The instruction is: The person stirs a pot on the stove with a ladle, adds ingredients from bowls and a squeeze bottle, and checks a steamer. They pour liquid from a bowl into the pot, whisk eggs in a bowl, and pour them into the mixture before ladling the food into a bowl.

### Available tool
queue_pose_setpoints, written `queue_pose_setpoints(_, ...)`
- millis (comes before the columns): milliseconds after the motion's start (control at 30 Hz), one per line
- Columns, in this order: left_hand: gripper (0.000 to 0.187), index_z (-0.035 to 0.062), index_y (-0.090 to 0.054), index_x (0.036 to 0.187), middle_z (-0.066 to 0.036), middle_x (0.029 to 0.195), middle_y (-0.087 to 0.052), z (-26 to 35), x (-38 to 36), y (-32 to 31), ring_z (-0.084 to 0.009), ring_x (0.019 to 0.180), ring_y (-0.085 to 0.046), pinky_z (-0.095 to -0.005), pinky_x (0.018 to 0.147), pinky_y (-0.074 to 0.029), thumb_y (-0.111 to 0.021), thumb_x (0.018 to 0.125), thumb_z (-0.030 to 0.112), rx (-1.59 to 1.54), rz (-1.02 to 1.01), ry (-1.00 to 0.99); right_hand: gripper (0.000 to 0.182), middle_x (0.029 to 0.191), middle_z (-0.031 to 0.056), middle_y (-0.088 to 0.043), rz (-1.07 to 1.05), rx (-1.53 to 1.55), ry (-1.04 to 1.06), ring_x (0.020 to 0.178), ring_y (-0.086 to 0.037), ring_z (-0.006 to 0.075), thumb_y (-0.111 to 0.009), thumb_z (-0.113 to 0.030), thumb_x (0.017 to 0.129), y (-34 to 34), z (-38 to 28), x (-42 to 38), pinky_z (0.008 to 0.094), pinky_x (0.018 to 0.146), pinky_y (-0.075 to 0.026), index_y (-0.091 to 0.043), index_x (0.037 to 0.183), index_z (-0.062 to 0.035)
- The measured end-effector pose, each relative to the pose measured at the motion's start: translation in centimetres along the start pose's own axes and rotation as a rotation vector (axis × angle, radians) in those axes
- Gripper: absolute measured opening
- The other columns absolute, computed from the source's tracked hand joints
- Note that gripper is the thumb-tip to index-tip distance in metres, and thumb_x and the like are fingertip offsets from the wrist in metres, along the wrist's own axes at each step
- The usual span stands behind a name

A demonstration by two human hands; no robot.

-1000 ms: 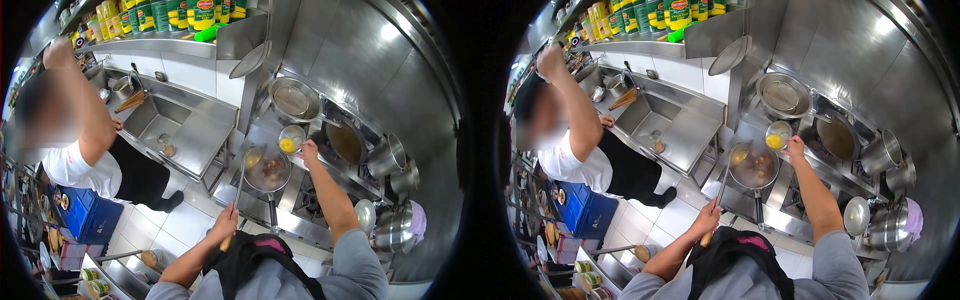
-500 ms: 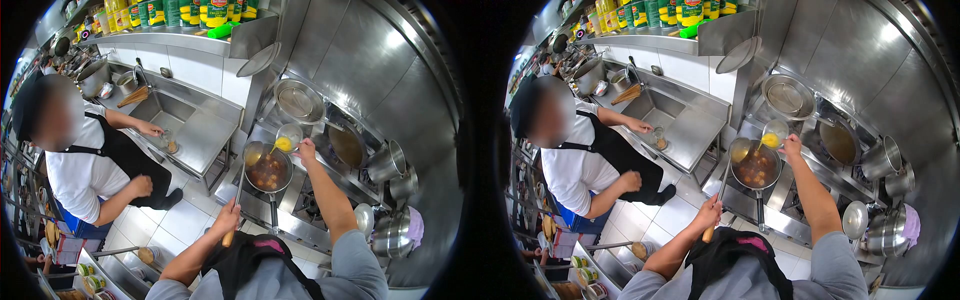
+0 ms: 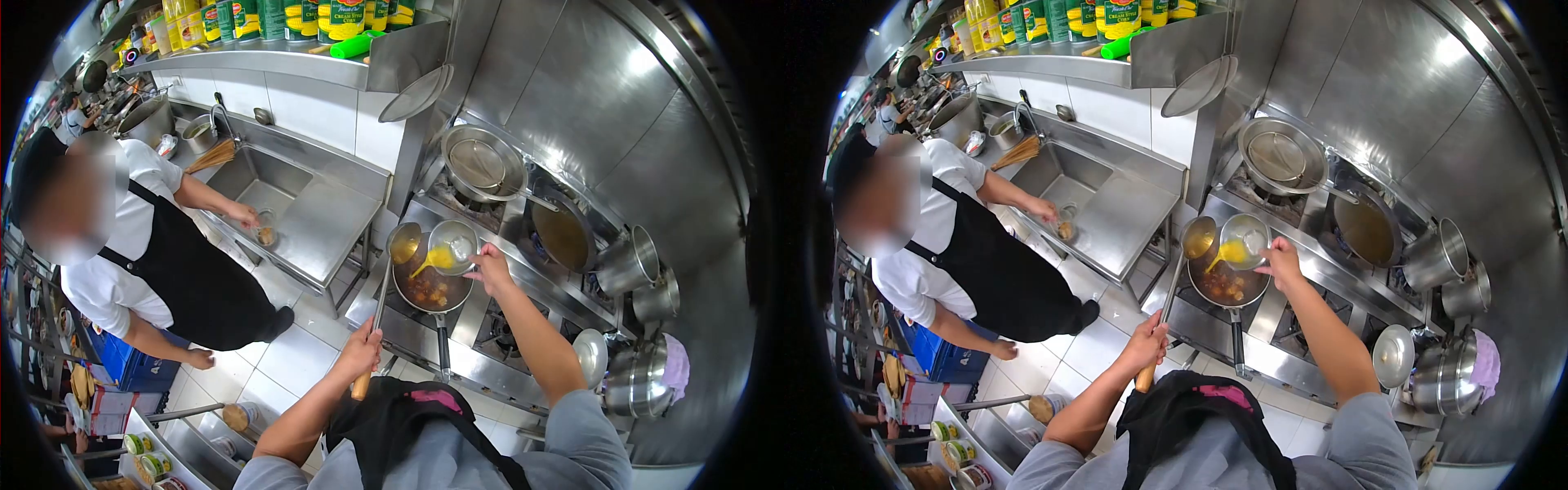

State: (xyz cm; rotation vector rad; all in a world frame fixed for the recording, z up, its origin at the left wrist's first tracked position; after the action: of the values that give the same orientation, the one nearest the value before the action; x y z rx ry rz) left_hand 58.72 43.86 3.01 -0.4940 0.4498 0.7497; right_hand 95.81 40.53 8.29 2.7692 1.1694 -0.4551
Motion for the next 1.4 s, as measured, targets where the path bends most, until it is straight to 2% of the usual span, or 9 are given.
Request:
queue_pose_setpoints(267,0.066,0.0117,-0.018,0.161,-0.002,0.071,-0.049,0.3,0.0,-0.4,-0.0111,0.051,-0.047,-0.0286,0.043,-0.044,-0.051,0.105,0.023,0.017,-0.018,0.019,0.027,0.088,0.0015,-0.052,0.051,-0.093,-0.007,0.084,-0.061,0.0194,-0.070,-0.001,0.085,4.9,-0.8,-2.5,0.0463,0.066,-0.064,-0.046,0.079,-0.0126)
queue_pose_setpoints(500,0.064,0.0116,-0.020,0.161,0.000,0.069,-0.048,0.4,0.9,-1.1,-0.0108,0.051,-0.047,-0.0282,0.044,-0.044,-0.051,0.105,0.023,0.048,-0.029,-0.004,0.025,0.138,0.0194,-0.056,0.134,-0.404,0.384,0.104,-0.066,0.0303,-0.068,0.005,0.078,4.1,-4.6,-0.1,0.0367,0.071,-0.061,-0.045,0.076,-0.0037)
queue_pose_setpoints(533,0.064,0.0116,-0.020,0.161,0.000,0.069,-0.048,0.3,1.0,-1.1,-0.0108,0.051,-0.047,-0.0282,0.044,-0.044,-0.051,0.105,0.023,0.055,-0.034,-0.005,0.025,0.138,0.0194,-0.056,0.142,-0.400,0.386,0.104,-0.066,0.0303,-0.068,0.005,0.078,4.0,-4.5,0.3,0.0367,0.071,-0.061,-0.045,0.076,-0.0037)
queue_pose_setpoints(633,0.061,0.0145,-0.022,0.160,0.000,0.069,-0.047,0.6,1.0,-1.3,-0.0105,0.051,-0.046,-0.0283,0.044,-0.044,-0.050,0.106,0.022,0.061,-0.041,-0.012,0.022,0.127,0.0238,-0.063,0.178,-0.735,0.929,0.106,-0.066,0.0426,-0.064,0.008,0.074,1.8,-6.5,-1.4,0.0367,0.084,-0.052,-0.044,0.075,-0.0010)
queue_pose_setpoints(1100,0.060,0.0146,-0.026,0.159,0.000,0.070,-0.048,1.0,-0.8,-1.2,-0.0098,0.050,-0.046,-0.0278,0.044,-0.044,-0.051,0.105,0.022,0.080,-0.023,-0.013,0.012,0.131,0.0164,-0.062,0.164,-1.096,1.332,0.114,-0.064,0.0404,-0.057,0.009,0.073,-2.8,-13.5,-10.3,0.0437,0.089,-0.058,-0.058,0.081,0.0002)
queue_pose_setpoints(1167,0.061,0.0143,-0.025,0.160,-0.001,0.071,-0.049,0.3,-0.6,-1.2,-0.0101,0.050,-0.046,-0.0276,0.044,-0.044,-0.051,0.105,0.022,0.060,-0.032,0.002,0.011,0.122,0.0179,-0.065,0.275,-0.940,1.141,0.098,-0.068,0.0398,-0.053,0.013,0.070,-1.7,-9.8,-7.6,0.0412,0.090,-0.057,-0.055,0.077,0.0038)
queue_pose_setpoints(1233,0.061,0.0139,-0.024,0.160,-0.002,0.073,-0.050,-0.7,-0.7,-0.9,-0.0103,0.051,-0.047,-0.0274,0.044,-0.044,-0.051,0.105,0.021,0.036,-0.025,0.013,0.018,0.117,0.0169,-0.062,0.396,-0.780,0.632,0.089,-0.064,0.0368,-0.055,0.012,0.071,5.0,2.9,3.1,0.0461,0.097,-0.057,-0.059,0.086,0.0023)
queue_pose_setpoints(1300,0.063,0.0125,-0.022,0.160,-0.002,0.073,-0.050,-1.1,-0.7,-1.0,-0.0105,0.052,-0.048,-0.0271,0.045,-0.045,-0.052,0.105,0.023,0.087,-0.064,-0.002,0.027,0.116,0.0172,-0.057,0.373,0.641,-0.294,0.090,-0.060,0.0343,-0.057,0.010,0.075,6.0,10.1,3.3,0.0547,0.103,-0.054,-0.061,0.099,-0.0003)
queue_pose_setpoints(1400,0.067,0.0101,-0.018,0.161,-0.002,0.075,-0.051,-1.7,-1.5,-0.7,-0.0104,0.054,-0.050,-0.0268,0.045,-0.046,-0.052,0.105,0.025,0.083,-0.106,0.009,0.029,0.123,0.0183,-0.053,0.375,0.772,-0.405,0.100,-0.059,0.0363,-0.057,0.009,0.081,2.9,14.0,3.3,0.0593,0.105,-0.052,-0.058,0.109,-0.0001)
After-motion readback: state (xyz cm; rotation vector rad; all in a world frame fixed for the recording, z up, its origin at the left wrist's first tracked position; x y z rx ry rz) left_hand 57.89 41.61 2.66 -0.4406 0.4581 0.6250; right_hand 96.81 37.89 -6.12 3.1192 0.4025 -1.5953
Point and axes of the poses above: each hand's wrist, its own x-axis towards the middle knuckle, its own y-axis out of the back of the hand, z = x × y, the point moved 4 cm from there along x, towards the middle knuckle
